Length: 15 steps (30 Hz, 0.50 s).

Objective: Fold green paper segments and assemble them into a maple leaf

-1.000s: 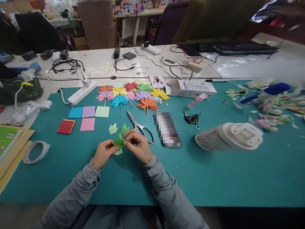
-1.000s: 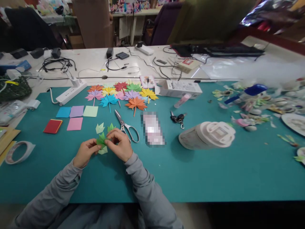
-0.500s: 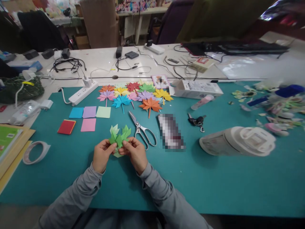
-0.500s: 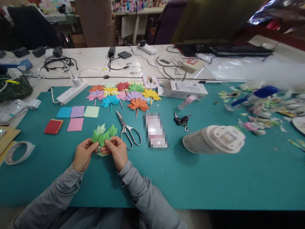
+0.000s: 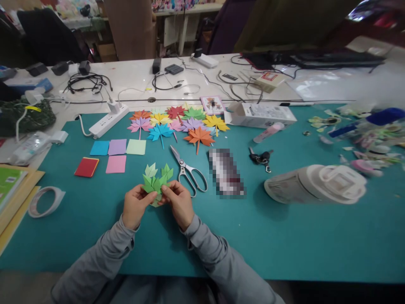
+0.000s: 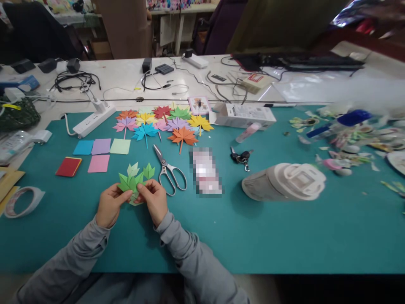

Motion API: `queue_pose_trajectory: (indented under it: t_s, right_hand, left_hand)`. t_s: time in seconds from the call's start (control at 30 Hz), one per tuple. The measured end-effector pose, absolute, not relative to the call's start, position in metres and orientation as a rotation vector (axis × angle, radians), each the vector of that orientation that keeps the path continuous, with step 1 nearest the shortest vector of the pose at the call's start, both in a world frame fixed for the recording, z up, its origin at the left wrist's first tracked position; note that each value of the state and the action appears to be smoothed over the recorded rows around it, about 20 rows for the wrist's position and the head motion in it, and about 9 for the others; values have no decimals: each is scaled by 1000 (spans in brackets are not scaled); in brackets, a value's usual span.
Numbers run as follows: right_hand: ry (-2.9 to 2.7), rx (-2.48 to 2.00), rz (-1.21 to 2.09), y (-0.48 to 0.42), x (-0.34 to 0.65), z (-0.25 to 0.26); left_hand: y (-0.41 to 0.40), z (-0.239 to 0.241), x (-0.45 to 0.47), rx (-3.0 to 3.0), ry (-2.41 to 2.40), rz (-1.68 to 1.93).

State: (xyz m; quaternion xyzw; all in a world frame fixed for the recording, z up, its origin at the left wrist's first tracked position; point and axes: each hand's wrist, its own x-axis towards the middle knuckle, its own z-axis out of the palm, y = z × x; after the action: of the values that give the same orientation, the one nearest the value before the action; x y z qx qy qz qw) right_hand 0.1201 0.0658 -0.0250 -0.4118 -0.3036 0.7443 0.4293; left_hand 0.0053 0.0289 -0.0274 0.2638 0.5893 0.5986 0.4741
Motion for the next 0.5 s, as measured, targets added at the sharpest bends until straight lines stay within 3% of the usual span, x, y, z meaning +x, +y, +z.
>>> queue_pose_trajectory:
  t_s: [0.5]
  right_hand:
    - [-942,-930,1948,67,123,-25]
  left_hand:
    - [29,-32,3,687,1456,1424]
